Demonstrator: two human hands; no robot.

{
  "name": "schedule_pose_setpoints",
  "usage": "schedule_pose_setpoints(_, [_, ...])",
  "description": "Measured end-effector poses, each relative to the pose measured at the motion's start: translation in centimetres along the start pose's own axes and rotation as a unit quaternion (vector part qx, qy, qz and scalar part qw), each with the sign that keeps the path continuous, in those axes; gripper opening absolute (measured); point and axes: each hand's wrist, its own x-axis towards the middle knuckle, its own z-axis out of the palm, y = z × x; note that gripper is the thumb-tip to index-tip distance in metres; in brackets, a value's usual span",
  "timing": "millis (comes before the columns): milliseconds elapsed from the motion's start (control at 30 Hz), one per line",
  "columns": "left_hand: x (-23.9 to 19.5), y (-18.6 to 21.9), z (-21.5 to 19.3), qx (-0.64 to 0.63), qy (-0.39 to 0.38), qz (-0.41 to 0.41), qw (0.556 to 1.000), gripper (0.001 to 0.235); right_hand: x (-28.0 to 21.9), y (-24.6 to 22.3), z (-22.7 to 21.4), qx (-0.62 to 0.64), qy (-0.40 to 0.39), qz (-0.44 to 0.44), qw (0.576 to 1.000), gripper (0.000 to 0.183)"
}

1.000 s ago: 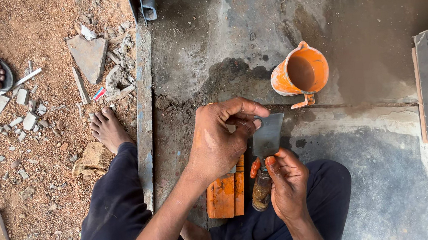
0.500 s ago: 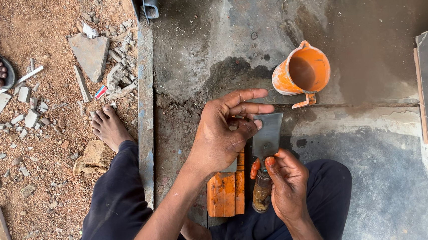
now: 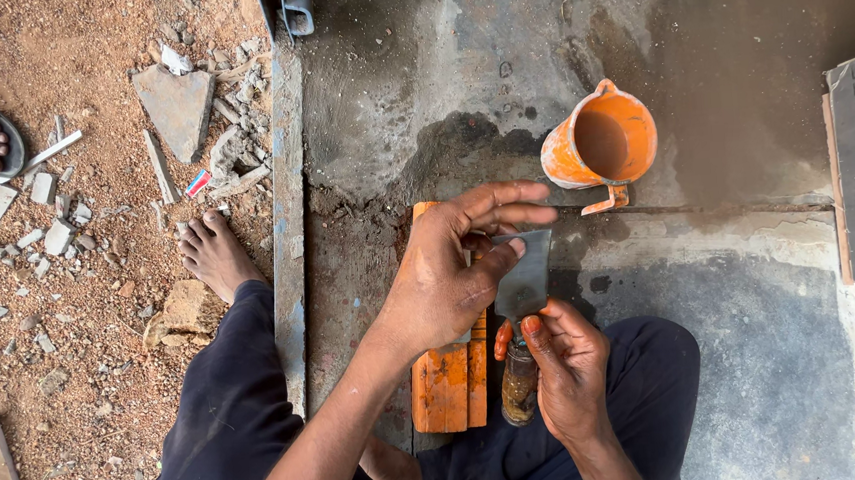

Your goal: The person sits on the ground and sharpens a metal tool blade on a wet orange sharpening stone. They repeatedly rub the blade against the stone, periodically lifting it to inspect the edge and adding water from a nearby orange pitcher to maintain lubrication.

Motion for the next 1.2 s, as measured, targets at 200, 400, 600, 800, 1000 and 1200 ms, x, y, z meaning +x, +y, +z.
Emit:
schedule_pose_setpoints(200, [0.0,-0.2,0.1,0.008,0.024,-0.040,0.999,0.038,0.0,0.0,0.0,-0.002,0.003,0.002,1.000,0.019])
schedule_pose_setpoints(400, [0.0,-0.2,0.2,0.005,0.049,-0.013,0.999,0.036,0.0,0.2,0.0,-0.012,-0.002,-0.006,1.000,0.020])
schedule_pose_setpoints(600, [-0.1,0.6,0.7,0.123,0.102,0.007,0.987,0.028,-0.3,0.5,0.3,-0.050,0.001,0.002,0.999,0.023])
schedule_pose_setpoints(800, [-0.1,0.9,0.5,0.170,0.119,-0.067,0.976,0.024,-0.3,0.3,0.2,-0.007,0.012,-0.013,1.000,0.020])
schedule_pose_setpoints(1000, [0.0,0.7,-0.2,0.178,0.120,0.021,0.977,0.019,0.2,-1.0,-1.1,-0.002,0.044,-0.031,0.999,0.020])
schedule_pose_setpoints(1200, [0.1,0.6,-0.3,0.216,0.056,0.029,0.974,0.025,0.2,-1.3,-1.2,0.010,0.048,-0.037,0.998,0.018])
